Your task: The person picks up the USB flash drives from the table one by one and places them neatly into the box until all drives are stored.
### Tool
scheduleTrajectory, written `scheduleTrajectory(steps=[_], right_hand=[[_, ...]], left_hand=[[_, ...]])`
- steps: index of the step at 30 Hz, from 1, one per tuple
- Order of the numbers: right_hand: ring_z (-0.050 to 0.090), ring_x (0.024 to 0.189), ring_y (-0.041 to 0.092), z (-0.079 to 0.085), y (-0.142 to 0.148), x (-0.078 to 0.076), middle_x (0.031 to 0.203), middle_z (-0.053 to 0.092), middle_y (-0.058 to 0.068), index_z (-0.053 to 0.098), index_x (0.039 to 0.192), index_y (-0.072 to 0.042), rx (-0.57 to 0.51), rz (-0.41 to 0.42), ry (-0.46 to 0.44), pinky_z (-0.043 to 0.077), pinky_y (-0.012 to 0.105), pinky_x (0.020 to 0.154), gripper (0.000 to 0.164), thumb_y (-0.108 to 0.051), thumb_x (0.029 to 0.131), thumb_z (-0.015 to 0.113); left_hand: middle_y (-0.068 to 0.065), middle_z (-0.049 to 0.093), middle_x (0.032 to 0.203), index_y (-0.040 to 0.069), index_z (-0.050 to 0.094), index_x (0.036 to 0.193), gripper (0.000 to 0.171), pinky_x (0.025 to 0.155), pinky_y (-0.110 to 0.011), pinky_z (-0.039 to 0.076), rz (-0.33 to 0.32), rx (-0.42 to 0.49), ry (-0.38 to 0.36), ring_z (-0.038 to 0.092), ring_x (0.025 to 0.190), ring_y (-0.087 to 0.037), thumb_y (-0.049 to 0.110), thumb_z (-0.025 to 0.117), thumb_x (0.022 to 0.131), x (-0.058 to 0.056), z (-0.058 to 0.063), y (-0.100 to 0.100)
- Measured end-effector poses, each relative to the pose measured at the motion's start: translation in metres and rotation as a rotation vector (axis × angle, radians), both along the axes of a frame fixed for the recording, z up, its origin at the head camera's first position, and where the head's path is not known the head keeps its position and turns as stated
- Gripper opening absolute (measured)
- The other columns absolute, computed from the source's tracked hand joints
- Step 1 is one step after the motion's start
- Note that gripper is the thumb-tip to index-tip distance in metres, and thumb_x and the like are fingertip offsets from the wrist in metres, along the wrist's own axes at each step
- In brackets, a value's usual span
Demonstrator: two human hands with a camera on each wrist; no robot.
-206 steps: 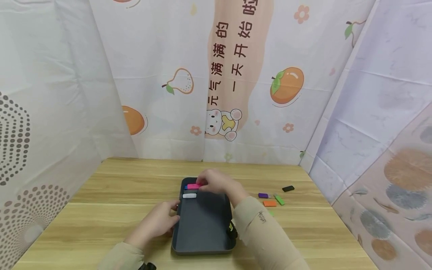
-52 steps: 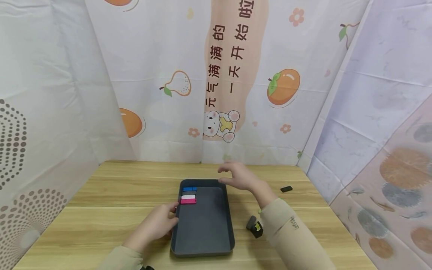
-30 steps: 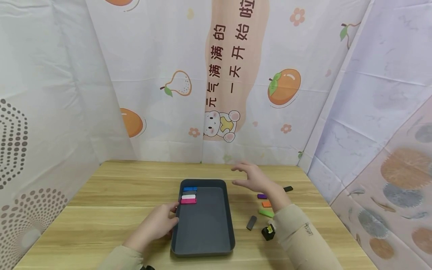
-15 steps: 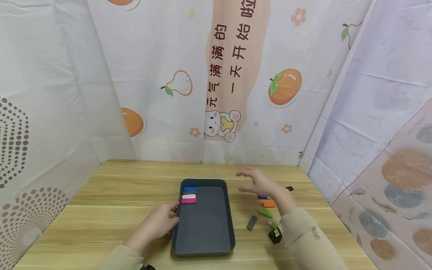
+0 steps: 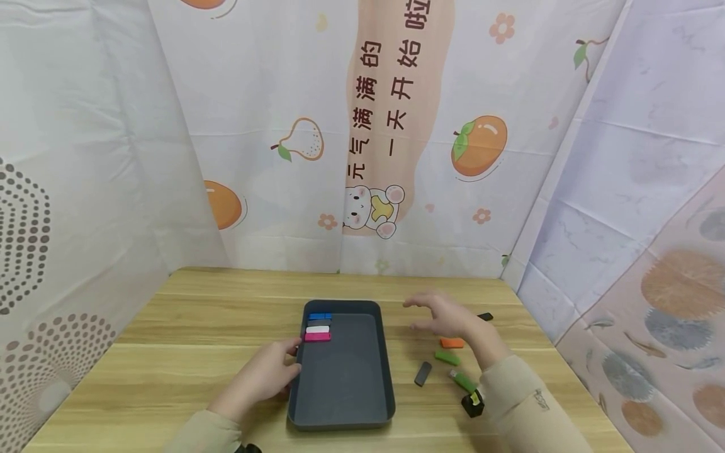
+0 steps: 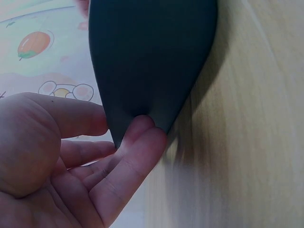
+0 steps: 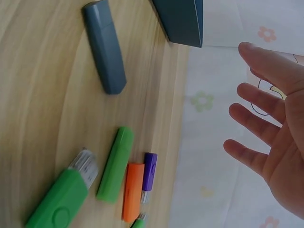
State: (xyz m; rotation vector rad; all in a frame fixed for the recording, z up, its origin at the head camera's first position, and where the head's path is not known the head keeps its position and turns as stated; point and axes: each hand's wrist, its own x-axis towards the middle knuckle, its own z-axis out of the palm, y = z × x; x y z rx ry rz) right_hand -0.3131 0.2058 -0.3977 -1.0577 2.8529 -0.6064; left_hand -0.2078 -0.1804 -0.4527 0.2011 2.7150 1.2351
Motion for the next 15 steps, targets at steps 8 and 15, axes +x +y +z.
scheduleTrajectory(steps=[8,15], right_hand=[[0.056,0.127,0.029,-0.007,0.007,0.007,0.133,0.064,0.003,0.067,0.131,-0.014,0.010,0.064,0.003,0.049,0.050,0.102,0.041,-0.017,0.092,0.077],[0.055,0.129,0.029,-0.013,0.013,0.014,0.137,0.062,0.004,0.067,0.132,-0.014,0.059,0.052,-0.031,0.048,0.049,0.104,0.042,-0.020,0.092,0.077]], left_hand=[[-0.016,0.068,0.120,-0.007,0.054,0.141,0.051,0.088,-0.049,0.057,0.004,-0.055,0.029,0.065,0.097,-0.022,0.003,0.069,0.093,-0.001,0.001,-0.001],[-0.016,0.068,0.119,-0.006,0.055,0.141,0.051,0.080,-0.043,0.057,0.002,-0.051,0.037,0.065,0.092,-0.021,0.003,0.069,0.093,-0.001,0.001,-0.001]])
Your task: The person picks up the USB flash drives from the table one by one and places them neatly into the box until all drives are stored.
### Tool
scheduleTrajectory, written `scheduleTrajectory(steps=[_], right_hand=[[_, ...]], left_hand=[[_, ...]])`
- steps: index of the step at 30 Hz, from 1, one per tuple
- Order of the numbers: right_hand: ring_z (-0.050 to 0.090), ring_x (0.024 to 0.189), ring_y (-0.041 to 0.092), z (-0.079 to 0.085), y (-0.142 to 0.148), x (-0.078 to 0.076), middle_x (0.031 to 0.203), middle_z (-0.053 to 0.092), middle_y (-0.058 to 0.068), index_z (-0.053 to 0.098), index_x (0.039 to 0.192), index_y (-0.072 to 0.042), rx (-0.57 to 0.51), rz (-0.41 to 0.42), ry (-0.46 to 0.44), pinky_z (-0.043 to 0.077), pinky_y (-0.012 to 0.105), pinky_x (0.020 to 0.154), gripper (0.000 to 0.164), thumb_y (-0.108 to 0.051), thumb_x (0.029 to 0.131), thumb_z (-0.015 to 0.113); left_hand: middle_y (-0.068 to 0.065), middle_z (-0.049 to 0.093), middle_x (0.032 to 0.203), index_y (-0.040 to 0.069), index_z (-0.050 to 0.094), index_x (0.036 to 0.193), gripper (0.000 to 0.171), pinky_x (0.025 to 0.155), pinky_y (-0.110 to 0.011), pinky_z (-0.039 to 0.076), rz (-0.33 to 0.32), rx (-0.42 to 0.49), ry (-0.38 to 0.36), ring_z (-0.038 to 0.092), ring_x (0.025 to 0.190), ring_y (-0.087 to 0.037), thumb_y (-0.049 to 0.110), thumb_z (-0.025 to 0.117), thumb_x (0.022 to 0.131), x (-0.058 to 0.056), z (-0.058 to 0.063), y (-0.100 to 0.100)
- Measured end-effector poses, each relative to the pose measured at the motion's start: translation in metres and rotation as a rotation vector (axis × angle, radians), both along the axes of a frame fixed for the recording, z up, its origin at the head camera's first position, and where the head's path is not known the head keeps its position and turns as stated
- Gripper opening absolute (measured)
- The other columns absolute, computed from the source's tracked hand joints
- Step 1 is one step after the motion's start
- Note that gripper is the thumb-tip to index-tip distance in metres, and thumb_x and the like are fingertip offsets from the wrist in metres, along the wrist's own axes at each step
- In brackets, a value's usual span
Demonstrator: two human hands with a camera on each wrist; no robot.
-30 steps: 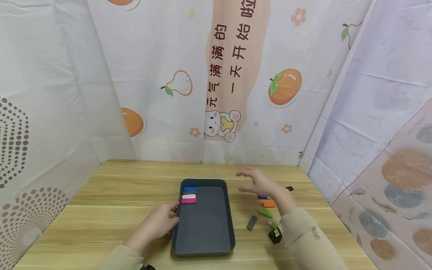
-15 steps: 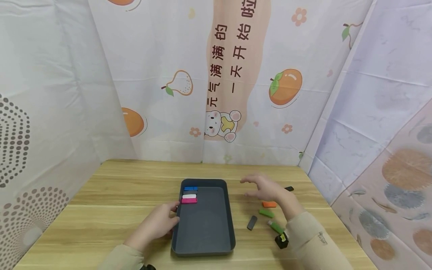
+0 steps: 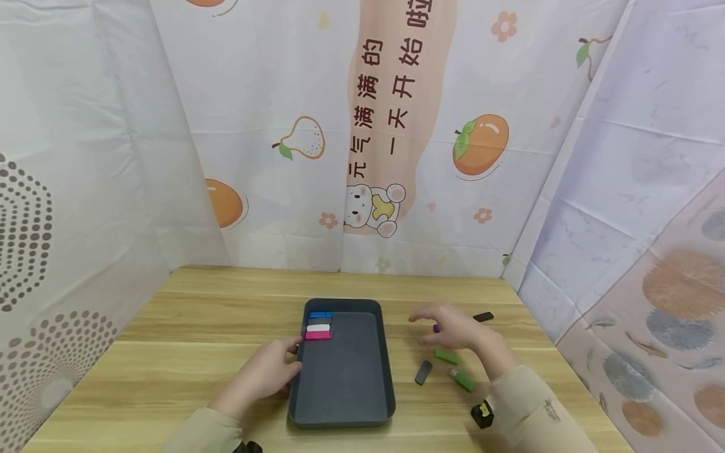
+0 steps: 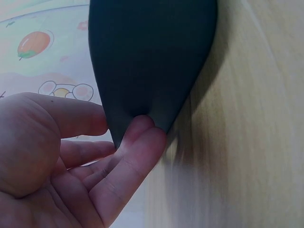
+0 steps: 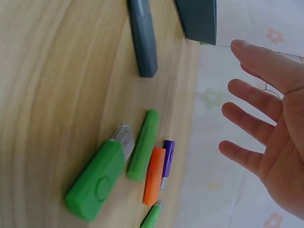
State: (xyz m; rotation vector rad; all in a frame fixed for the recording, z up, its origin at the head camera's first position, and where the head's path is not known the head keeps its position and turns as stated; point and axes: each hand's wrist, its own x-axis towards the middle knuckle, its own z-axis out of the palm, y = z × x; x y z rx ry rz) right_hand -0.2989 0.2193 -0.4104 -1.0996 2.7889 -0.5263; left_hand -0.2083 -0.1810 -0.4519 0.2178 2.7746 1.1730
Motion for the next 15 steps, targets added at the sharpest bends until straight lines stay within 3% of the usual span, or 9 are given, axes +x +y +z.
scheduleTrajectory(steps=[3,8,15], right_hand=[[0.057,0.126,0.027,-0.003,0.002,0.002,0.137,0.062,0.004,0.067,0.132,-0.012,0.018,0.006,0.000,0.050,0.048,0.102,0.042,-0.017,0.092,0.076],[0.063,0.107,0.028,-0.005,0.005,0.006,0.135,0.063,0.006,0.066,0.133,-0.009,0.007,0.002,-0.047,0.054,0.044,0.090,0.043,-0.013,0.091,0.077],[0.055,0.128,0.031,-0.008,0.009,0.012,0.140,0.060,0.009,0.065,0.136,-0.009,0.036,-0.005,-0.109,0.052,0.049,0.099,0.047,-0.009,0.090,0.076]], left_hand=[[-0.016,0.068,0.118,-0.006,0.055,0.140,0.051,0.079,-0.043,0.057,-0.005,0.000,0.010,0.065,0.090,-0.020,0.003,0.070,0.092,0.000,0.000,0.000],[-0.016,0.069,0.118,-0.006,0.055,0.140,0.052,0.083,-0.046,0.057,-0.005,0.000,0.012,0.065,0.092,-0.021,0.003,0.070,0.092,-0.001,0.001,0.000],[-0.017,0.068,0.119,-0.007,0.054,0.141,0.052,0.083,-0.046,0.057,-0.001,0.000,0.001,0.065,0.094,-0.022,0.002,0.070,0.092,-0.001,-0.001,0.000]])
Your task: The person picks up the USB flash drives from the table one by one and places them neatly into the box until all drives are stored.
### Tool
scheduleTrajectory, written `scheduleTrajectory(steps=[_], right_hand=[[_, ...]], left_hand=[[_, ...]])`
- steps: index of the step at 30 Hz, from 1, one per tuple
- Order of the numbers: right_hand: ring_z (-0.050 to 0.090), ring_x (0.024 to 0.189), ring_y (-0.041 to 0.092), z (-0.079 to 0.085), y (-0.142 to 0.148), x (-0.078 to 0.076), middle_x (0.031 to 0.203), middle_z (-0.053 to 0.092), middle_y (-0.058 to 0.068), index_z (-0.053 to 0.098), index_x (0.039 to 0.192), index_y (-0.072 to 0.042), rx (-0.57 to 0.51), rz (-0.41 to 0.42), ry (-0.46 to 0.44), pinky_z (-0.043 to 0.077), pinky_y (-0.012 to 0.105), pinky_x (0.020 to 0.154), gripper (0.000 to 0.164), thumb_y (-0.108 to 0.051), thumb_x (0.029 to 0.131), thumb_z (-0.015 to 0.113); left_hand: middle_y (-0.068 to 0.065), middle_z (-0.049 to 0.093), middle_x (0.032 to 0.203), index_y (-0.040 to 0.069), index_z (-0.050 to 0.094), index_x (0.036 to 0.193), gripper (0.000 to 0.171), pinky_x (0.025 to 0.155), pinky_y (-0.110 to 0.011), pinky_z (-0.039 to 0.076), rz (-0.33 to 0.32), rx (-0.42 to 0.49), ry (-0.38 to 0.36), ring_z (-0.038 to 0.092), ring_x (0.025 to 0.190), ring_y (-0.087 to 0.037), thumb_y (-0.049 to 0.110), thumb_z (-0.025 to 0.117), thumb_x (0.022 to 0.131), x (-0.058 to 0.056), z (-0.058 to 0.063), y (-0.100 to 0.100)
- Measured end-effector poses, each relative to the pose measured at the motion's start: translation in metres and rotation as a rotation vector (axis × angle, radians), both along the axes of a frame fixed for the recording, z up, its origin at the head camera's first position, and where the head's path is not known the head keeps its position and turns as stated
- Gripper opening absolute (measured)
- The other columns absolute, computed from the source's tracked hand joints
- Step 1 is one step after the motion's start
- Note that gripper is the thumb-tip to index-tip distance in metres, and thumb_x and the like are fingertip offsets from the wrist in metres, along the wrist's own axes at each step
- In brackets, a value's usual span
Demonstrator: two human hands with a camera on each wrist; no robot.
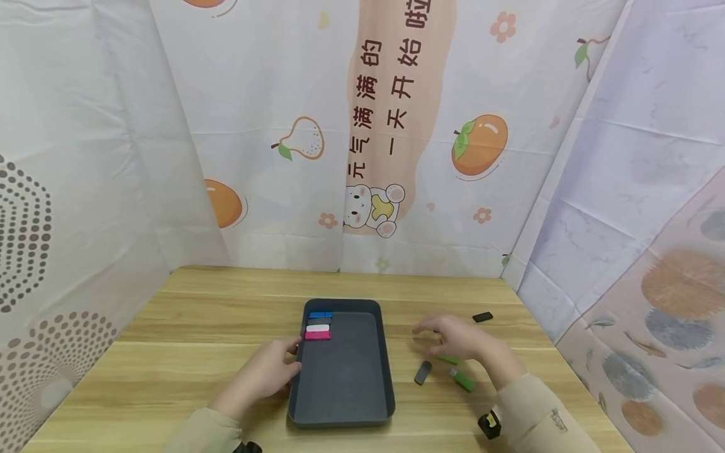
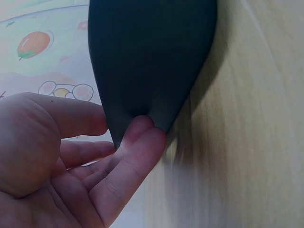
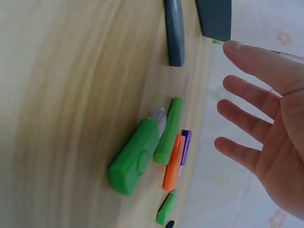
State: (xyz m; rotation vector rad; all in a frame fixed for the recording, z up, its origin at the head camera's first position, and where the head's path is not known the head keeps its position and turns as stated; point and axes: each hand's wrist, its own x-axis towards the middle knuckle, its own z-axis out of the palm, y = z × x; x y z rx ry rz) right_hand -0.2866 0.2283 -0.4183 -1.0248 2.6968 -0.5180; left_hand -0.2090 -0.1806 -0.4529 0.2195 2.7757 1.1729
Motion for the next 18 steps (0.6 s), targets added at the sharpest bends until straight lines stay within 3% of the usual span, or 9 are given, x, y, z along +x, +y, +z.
scheduleTrajectory(steps=[7,14,18], right_hand=[[0.058,0.124,0.031,-0.003,0.001,0.005,0.136,0.061,0.007,0.066,0.133,-0.008,0.005,0.052,0.022,0.055,0.047,0.094,0.048,-0.011,0.087,0.080],[0.052,0.132,0.034,-0.006,0.002,0.011,0.142,0.059,0.008,0.065,0.135,-0.012,0.039,0.035,-0.010,0.044,0.055,0.107,0.053,-0.017,0.085,0.081],[0.048,0.137,0.033,-0.010,0.003,0.012,0.144,0.058,0.004,0.065,0.136,-0.014,0.061,0.024,-0.041,0.041,0.054,0.111,0.053,-0.018,0.086,0.081]], left_hand=[[-0.018,0.067,0.120,-0.007,0.054,0.141,0.052,0.078,-0.042,0.058,-0.003,0.009,-0.003,0.066,0.090,-0.021,0.002,0.069,0.093,0.000,-0.001,0.000],[-0.019,0.067,0.120,-0.007,0.053,0.141,0.052,0.073,-0.038,0.058,-0.006,0.025,-0.007,0.066,0.086,-0.019,0.002,0.069,0.093,0.001,0.000,0.000],[-0.019,0.067,0.119,-0.008,0.053,0.141,0.052,0.072,-0.038,0.058,-0.007,0.035,-0.011,0.067,0.083,-0.019,0.001,0.069,0.092,0.001,0.001,0.000]])
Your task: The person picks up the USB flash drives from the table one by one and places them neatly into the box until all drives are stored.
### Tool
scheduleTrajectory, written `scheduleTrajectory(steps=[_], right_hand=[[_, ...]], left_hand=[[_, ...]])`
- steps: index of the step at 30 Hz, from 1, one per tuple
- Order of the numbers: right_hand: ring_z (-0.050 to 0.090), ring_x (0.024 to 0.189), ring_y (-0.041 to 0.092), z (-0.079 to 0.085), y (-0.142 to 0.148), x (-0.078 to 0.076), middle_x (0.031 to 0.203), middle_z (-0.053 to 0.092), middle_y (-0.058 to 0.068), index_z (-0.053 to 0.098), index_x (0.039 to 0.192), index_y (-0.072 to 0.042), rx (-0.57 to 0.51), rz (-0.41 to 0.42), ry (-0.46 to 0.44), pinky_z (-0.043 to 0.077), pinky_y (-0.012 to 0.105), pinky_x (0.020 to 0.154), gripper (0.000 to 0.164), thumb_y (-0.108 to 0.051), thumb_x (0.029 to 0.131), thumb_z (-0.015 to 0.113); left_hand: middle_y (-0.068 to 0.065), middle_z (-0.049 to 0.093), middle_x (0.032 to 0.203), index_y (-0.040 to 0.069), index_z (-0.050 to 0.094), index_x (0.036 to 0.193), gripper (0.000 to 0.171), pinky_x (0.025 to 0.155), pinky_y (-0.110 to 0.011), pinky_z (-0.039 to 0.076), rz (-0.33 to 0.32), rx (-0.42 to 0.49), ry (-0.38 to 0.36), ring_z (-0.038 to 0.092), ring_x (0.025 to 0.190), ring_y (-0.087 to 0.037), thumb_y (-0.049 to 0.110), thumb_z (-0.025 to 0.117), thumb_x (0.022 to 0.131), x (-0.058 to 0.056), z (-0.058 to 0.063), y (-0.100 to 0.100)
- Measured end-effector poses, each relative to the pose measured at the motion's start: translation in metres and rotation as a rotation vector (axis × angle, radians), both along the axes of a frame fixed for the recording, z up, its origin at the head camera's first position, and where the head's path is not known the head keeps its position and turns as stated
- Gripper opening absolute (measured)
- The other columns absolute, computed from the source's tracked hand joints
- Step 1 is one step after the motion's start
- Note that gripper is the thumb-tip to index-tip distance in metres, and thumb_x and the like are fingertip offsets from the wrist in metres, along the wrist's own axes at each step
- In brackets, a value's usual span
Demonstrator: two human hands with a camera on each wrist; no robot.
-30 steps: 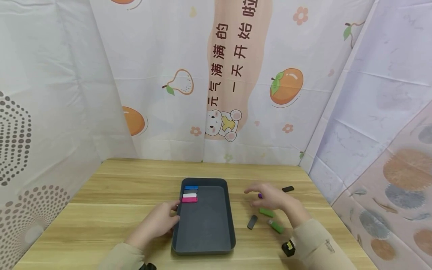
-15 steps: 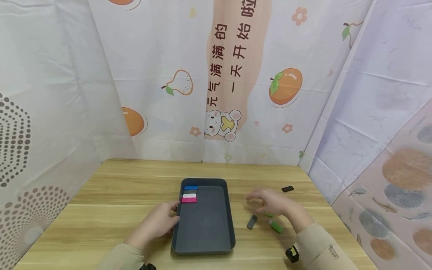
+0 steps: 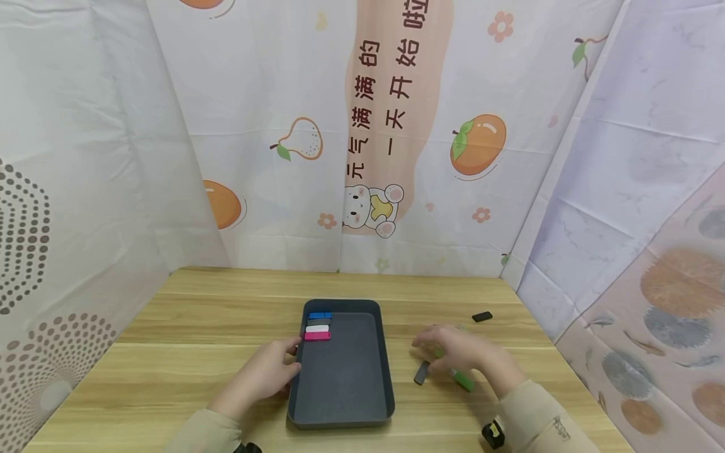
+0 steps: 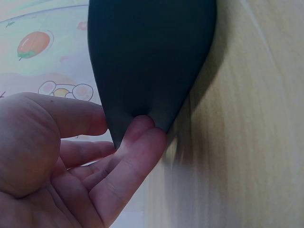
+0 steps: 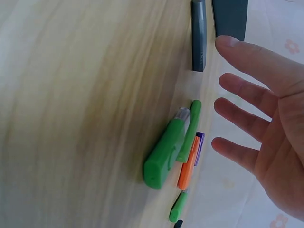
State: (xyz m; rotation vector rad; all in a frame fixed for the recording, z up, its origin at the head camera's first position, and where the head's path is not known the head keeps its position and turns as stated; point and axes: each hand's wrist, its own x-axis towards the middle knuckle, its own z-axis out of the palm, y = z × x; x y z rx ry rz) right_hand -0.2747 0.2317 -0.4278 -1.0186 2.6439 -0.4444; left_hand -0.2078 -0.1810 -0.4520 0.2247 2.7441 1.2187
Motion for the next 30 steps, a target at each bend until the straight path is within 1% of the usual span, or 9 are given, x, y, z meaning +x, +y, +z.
scheduleTrajectory(steps=[4,6,8,11,16,20,25,30], right_hand=[[0.046,0.138,0.031,-0.002,0.000,0.002,0.143,0.058,0.002,0.065,0.136,-0.014,0.009,0.015,-0.001,0.040,0.051,0.112,0.054,-0.018,0.086,0.082],[0.049,0.136,0.029,-0.003,0.000,0.002,0.142,0.059,0.002,0.065,0.136,-0.014,0.014,0.029,0.014,0.042,0.050,0.111,0.054,-0.018,0.085,0.083],[0.052,0.132,0.027,-0.004,0.000,0.004,0.142,0.059,0.003,0.065,0.136,-0.014,0.015,0.032,0.020,0.044,0.049,0.109,0.056,-0.018,0.084,0.084],[0.054,0.130,0.027,-0.007,0.000,0.004,0.142,0.059,0.003,0.065,0.136,-0.014,0.014,0.031,0.009,0.044,0.048,0.109,0.056,-0.017,0.083,0.084],[0.053,0.131,0.024,-0.012,0.000,0.004,0.138,0.061,-0.002,0.067,0.133,-0.017,0.024,0.040,0.014,0.045,0.044,0.109,0.054,-0.015,0.081,0.083],[0.057,0.124,0.020,-0.013,0.000,0.003,0.132,0.063,-0.005,0.071,0.128,-0.019,0.019,0.067,0.034,0.048,0.041,0.105,0.048,-0.015,0.082,0.084],[0.058,0.117,0.014,-0.011,0.000,0.005,0.127,0.062,-0.008,0.074,0.121,-0.021,0.025,0.077,0.039,0.050,0.039,0.102,0.039,-0.018,0.083,0.083],[0.058,0.111,0.010,-0.010,0.000,0.006,0.120,0.063,-0.010,0.075,0.118,-0.021,0.019,0.080,0.046,0.051,0.037,0.099,0.035,-0.018,0.083,0.083]], left_hand=[[-0.021,0.066,0.121,-0.008,0.052,0.142,0.053,0.064,-0.033,0.058,-0.001,0.023,-0.010,0.067,0.074,-0.017,0.000,0.068,0.093,0.001,0.000,0.001],[-0.022,0.066,0.121,-0.009,0.051,0.142,0.053,0.060,-0.032,0.057,0.000,0.031,-0.013,0.066,0.071,-0.017,-0.001,0.067,0.093,0.001,0.000,0.001],[-0.022,0.066,0.121,-0.009,0.051,0.142,0.053,0.059,-0.032,0.057,0.002,0.033,-0.013,0.066,0.070,-0.017,-0.001,0.067,0.093,0.001,0.000,0.002],[-0.022,0.066,0.121,-0.009,0.052,0.142,0.052,0.061,-0.032,0.057,0.004,0.024,-0.010,0.066,0.074,-0.017,-0.001,0.067,0.093,0.001,0.000,0.002],[-0.023,0.065,0.122,-0.009,0.052,0.141,0.052,0.062,-0.032,0.058,-0.002,0.030,-0.010,0.067,0.077,-0.018,0.000,0.067,0.093,0.001,0.000,0.002],[-0.023,0.066,0.121,-0.009,0.052,0.141,0.051,0.062,-0.033,0.058,-0.003,0.035,-0.008,0.067,0.078,-0.019,-0.001,0.068,0.093,0.002,0.001,0.002],[-0.022,0.066,0.120,-0.009,0.054,0.140,0.051,0.064,-0.034,0.058,0.004,0.022,-0.003,0.066,0.082,-0.020,-0.001,0.068,0.092,0.002,0.001,0.002],[-0.023,0.066,0.121,-0.009,0.052,0.141,0.051,0.060,-0.033,0.058,0.000,0.045,-0.017,0.067,0.078,-0.020,-0.001,0.067,0.093,0.002,0.001,0.003]])
